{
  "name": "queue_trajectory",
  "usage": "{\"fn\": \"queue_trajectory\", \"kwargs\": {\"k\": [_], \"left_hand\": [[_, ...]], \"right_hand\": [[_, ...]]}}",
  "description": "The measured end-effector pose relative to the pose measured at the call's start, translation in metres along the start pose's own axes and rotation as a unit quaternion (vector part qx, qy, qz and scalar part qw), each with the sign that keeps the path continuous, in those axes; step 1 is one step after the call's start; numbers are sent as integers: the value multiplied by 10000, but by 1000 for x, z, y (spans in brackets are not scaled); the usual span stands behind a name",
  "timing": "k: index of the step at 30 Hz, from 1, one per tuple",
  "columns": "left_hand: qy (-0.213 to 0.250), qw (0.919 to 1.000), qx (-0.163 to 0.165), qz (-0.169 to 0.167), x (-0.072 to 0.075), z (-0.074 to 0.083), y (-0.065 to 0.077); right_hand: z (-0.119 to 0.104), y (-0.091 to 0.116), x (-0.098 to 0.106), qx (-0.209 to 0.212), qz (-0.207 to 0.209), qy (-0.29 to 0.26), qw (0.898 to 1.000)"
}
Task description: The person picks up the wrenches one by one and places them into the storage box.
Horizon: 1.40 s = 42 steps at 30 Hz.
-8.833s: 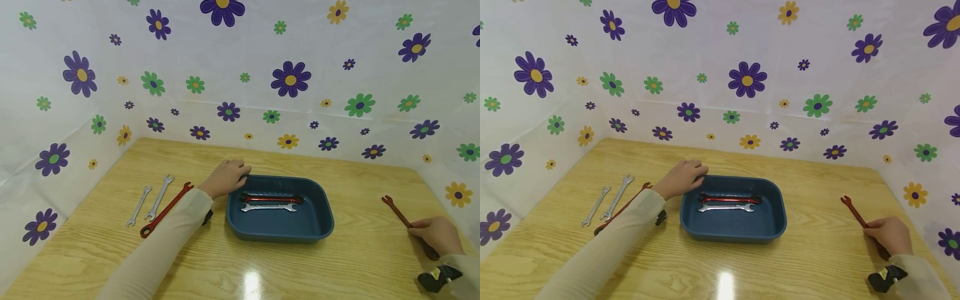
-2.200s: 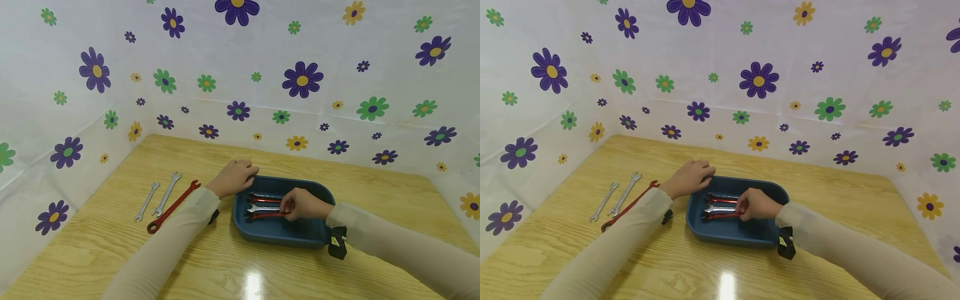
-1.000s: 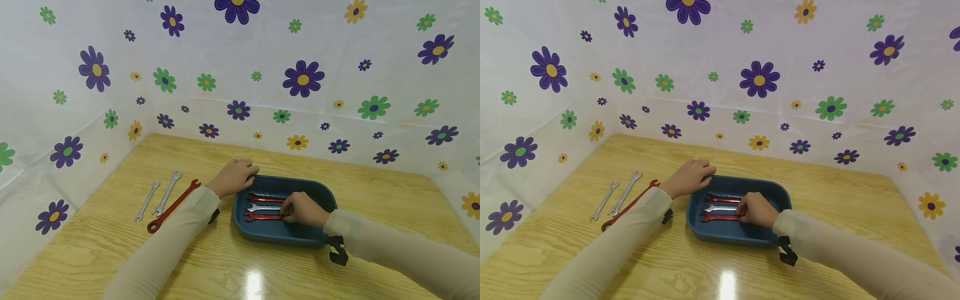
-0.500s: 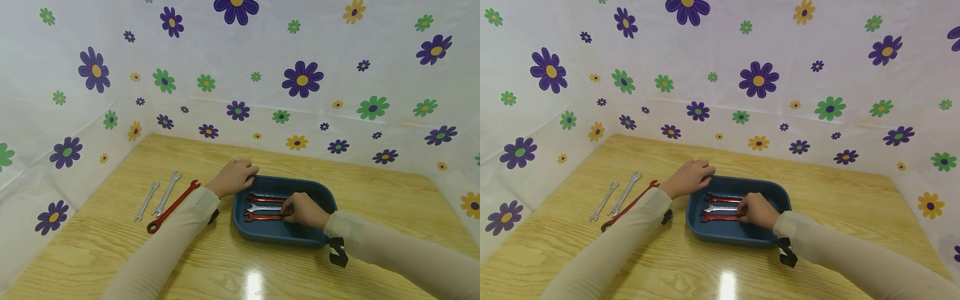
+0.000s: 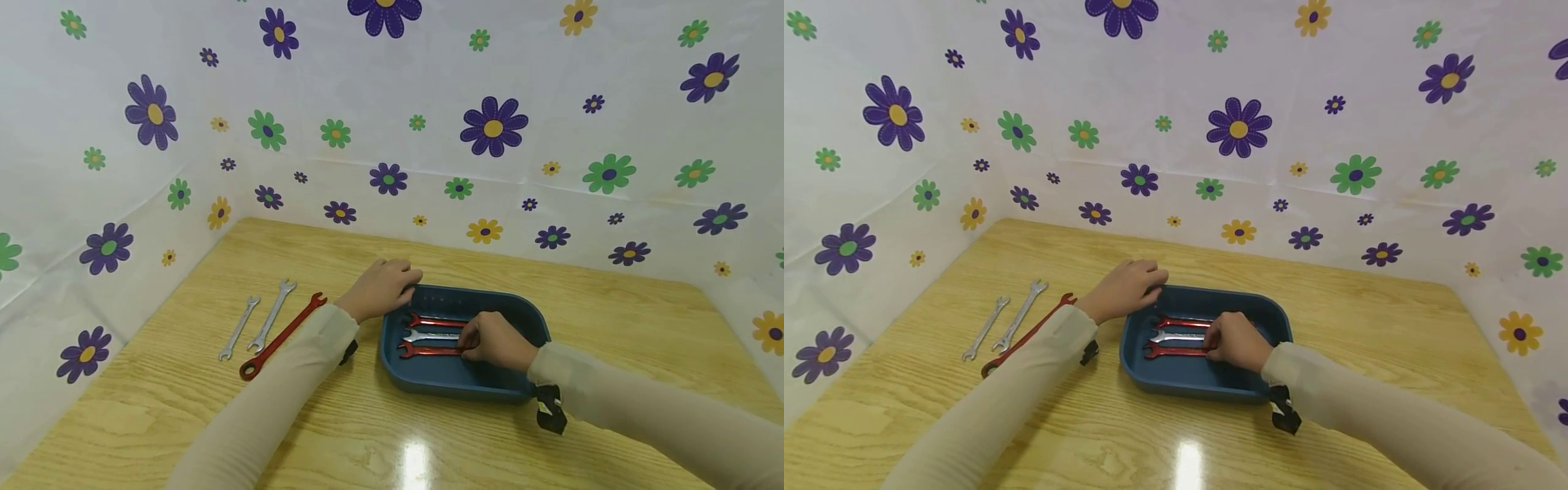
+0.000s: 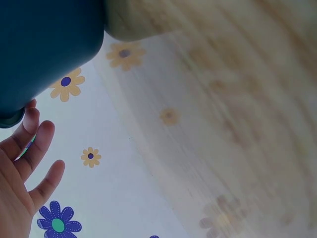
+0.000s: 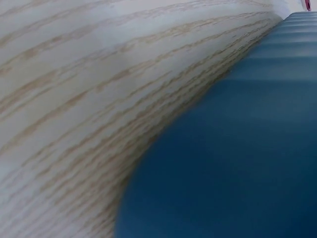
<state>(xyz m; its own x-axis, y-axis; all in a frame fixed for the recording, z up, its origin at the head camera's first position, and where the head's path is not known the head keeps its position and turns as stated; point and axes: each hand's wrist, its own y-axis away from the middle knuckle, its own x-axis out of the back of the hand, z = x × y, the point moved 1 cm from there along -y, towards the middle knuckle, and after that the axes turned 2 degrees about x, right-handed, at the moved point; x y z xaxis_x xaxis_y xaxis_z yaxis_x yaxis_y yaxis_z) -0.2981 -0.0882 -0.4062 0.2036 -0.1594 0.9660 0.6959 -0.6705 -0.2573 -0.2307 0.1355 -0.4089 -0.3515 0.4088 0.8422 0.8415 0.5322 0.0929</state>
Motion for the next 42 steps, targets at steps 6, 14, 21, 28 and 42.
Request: {"fn": "queue_trajectory", "kwargs": {"k": [6,14,21,28,42], "left_hand": [[14,10000,27,-39,0,0,0],[8,10000,5,0,-2,-1,0],[9,10000,47,-71,-1,0,-1],[42,10000,25,-38,-2,-1,-1],[72,9999,-46,102,-1,-1,0]], "right_hand": [[0,-1,1,-21,-17,-7,10000],[2,0,3,107,-110,-142,9998],[5,0,8,221,-203,-224,9993],[9,4,21,179,-277,-515,9981],[0,14,64,94,-355,-1433,9890]]}}
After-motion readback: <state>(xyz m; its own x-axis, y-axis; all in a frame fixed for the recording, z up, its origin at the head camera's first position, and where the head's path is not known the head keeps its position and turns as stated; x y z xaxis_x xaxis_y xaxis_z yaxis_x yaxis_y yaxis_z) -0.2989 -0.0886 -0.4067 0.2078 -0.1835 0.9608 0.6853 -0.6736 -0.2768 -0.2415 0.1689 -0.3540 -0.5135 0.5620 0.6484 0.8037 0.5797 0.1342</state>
